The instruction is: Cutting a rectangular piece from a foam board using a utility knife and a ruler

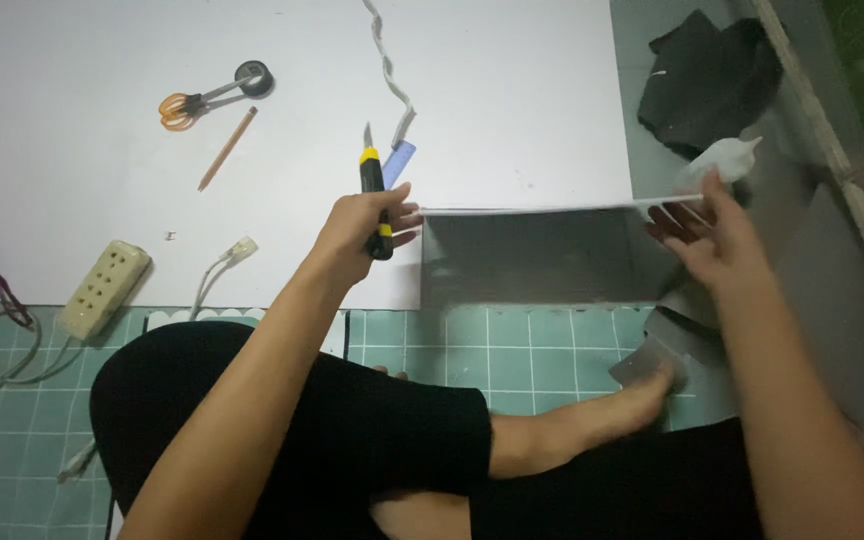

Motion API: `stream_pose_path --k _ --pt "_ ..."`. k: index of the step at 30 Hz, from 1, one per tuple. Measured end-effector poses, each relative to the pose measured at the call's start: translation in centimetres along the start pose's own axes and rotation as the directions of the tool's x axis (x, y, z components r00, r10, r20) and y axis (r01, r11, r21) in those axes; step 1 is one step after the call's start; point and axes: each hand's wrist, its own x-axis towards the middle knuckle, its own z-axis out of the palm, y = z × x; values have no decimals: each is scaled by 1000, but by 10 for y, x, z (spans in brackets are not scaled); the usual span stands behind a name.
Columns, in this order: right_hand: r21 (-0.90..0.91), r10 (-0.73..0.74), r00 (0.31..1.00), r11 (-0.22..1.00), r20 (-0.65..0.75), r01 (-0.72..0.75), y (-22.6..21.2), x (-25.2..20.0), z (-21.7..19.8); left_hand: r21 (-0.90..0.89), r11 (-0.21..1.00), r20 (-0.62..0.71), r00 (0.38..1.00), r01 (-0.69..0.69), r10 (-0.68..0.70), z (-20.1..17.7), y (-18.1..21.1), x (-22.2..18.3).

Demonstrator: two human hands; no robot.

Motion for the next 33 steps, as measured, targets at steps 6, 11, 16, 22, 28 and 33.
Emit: stream_pose_path --k 6,11,16,22,28,33 --pt "-202 -126 991 973 -40 115 -20 -48 41 -25 1000 -16 1000 2 -2 2 2 -1" --pt "-448 -81 997 890 12 78 -28 -50 29 1 1000 19 1000 -23 23 -6 -8 6" --pt "-659 -24 1000 752 -16 7 -32 -50 18 49 999 74 997 5 -9 -11 -20 12" --pt "-703 43 991 701 -129 -122 -26 -56 20 271 960 49 995 73 -90 -4 -30 16" --pt "-676 5 989 729 -149 -106 -30 -67 34 161 987 60 998 24 -34 -5 -28 13" --pt "-622 -69 992 783 -108 -14 -23 -49 18 -148 988 64 998 33 -24 -8 -26 18"
